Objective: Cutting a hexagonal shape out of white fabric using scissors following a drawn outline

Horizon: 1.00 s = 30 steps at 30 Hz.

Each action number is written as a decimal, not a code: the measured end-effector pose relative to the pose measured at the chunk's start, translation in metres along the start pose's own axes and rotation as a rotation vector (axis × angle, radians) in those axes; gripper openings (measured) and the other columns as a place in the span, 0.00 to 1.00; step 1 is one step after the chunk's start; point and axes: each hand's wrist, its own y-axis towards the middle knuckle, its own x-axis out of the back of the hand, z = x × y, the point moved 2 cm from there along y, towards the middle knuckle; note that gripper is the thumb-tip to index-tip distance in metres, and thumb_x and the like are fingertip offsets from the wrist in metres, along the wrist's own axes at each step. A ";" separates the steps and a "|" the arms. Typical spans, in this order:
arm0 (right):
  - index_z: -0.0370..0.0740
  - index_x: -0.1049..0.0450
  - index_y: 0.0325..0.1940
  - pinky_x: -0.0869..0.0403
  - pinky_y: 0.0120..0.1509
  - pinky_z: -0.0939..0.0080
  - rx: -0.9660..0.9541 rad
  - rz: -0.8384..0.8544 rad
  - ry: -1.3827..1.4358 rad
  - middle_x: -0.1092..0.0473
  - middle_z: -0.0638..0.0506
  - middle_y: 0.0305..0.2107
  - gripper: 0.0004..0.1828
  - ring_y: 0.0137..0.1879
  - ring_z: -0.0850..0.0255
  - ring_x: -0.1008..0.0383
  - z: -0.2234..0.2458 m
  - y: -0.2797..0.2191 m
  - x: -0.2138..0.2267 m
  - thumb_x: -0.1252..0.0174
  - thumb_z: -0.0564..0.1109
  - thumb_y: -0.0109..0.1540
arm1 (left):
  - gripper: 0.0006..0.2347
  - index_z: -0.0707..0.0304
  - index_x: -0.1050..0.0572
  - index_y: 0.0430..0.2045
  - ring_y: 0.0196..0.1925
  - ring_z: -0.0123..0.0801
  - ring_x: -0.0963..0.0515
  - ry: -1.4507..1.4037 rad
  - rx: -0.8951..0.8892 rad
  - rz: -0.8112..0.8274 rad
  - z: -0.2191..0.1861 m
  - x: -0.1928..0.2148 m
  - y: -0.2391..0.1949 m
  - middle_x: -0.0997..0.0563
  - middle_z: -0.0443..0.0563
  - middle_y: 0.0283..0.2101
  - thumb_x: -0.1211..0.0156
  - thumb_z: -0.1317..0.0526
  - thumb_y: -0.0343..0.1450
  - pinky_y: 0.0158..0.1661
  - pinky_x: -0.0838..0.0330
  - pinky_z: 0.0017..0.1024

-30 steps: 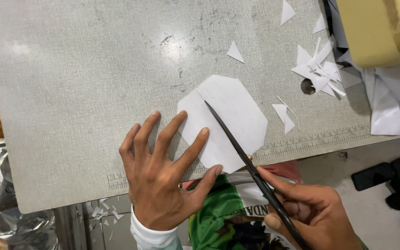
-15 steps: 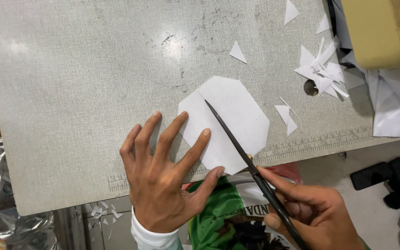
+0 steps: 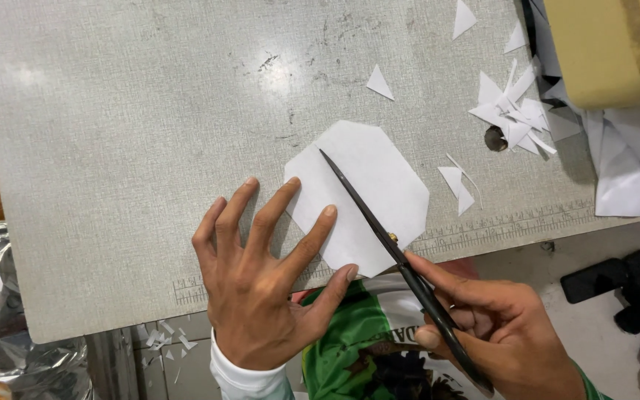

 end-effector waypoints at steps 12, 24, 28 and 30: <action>0.34 0.22 0.68 0.27 0.34 0.71 0.223 0.119 -0.154 0.21 0.56 0.42 0.38 0.36 0.71 0.34 0.015 0.011 -0.004 0.29 0.32 0.52 | 0.19 0.42 0.20 0.48 0.66 0.58 0.30 0.002 0.002 -0.006 -0.002 0.001 -0.001 0.23 0.53 0.61 0.33 0.42 0.65 0.61 0.42 0.53; 0.34 0.25 0.68 0.30 0.34 0.74 0.396 0.104 -0.173 0.18 0.50 0.45 0.41 0.36 0.70 0.29 0.019 -0.006 0.026 0.28 0.32 0.49 | 0.24 0.46 0.20 0.49 0.63 0.53 0.27 0.000 -0.023 -0.040 -0.004 0.002 -0.015 0.23 0.55 0.60 0.34 0.37 0.64 0.64 0.40 0.54; 0.41 0.23 0.63 0.29 0.29 0.68 0.642 -0.176 -0.737 0.17 0.55 0.46 0.40 0.36 0.72 0.32 0.049 -0.016 0.062 0.25 0.41 0.45 | 0.29 0.48 0.25 0.57 0.60 0.47 0.31 0.063 -0.057 -0.012 -0.013 -0.001 -0.018 0.25 0.53 0.58 0.39 0.34 0.66 0.64 0.47 0.52; 0.42 0.22 0.62 0.31 0.29 0.65 0.744 -0.208 -0.808 0.18 0.55 0.37 0.38 0.30 0.70 0.35 0.055 -0.015 0.073 0.25 0.41 0.46 | 0.30 0.50 0.23 0.54 0.59 0.47 0.32 0.048 -0.092 -0.020 -0.019 -0.001 -0.014 0.26 0.54 0.58 0.37 0.33 0.64 0.62 0.46 0.51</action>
